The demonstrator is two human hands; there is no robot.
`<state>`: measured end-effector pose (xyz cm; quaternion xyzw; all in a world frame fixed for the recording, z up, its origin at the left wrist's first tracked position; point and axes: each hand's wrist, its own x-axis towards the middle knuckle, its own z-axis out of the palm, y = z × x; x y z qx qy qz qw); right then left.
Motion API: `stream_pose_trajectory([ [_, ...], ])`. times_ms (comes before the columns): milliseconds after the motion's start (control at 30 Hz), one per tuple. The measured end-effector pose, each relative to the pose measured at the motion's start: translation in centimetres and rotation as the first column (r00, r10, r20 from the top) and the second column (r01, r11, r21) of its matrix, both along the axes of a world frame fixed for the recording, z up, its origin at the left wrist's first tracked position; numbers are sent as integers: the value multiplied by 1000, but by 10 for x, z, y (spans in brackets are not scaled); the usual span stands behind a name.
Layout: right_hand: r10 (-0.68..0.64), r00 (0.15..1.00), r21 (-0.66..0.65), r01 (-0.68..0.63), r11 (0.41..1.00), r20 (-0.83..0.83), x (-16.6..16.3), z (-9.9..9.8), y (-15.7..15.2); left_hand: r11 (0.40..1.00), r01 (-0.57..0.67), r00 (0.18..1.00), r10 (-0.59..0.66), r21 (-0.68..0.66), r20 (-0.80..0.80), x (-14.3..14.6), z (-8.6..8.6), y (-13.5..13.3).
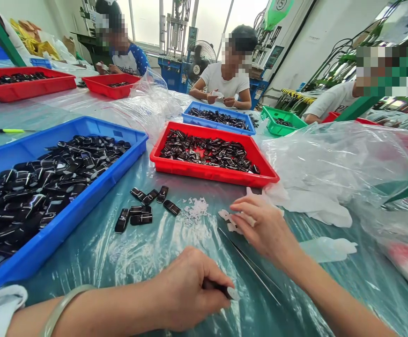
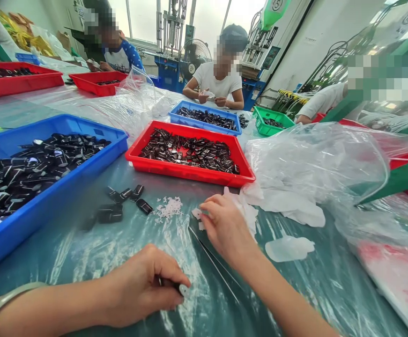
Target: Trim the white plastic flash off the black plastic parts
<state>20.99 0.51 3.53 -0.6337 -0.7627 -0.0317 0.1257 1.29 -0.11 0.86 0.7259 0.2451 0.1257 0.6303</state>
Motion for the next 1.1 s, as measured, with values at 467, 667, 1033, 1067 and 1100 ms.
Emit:
stream_pose_trajectory([
  [467, 26, 993, -84, -16, 996, 116, -37, -25, 16, 996, 30, 1000, -29, -87, 10, 0, 2, 3],
  [667, 51, 997, -26, -50, 998, 50, -37, -27, 14, 990, 31, 998, -38, -140, -43, 1, 4, 3],
  [1033, 275, 922, 158, -239, 958, -273, -23, -1, -62, 994, 8, 1000, -8, -106, -1, 0, -3, 1],
  [1067, 292, 905, 145, -259, 955, -308, -22, 1, -69, 994, 10, 1000, -11, -113, -7, 0, -2, 1],
  [1100, 308, 890, 126, -282, 951, -335, -22, 2, -75, 992, 12, 1000, -13, -122, -11, 0, -2, 1],
])
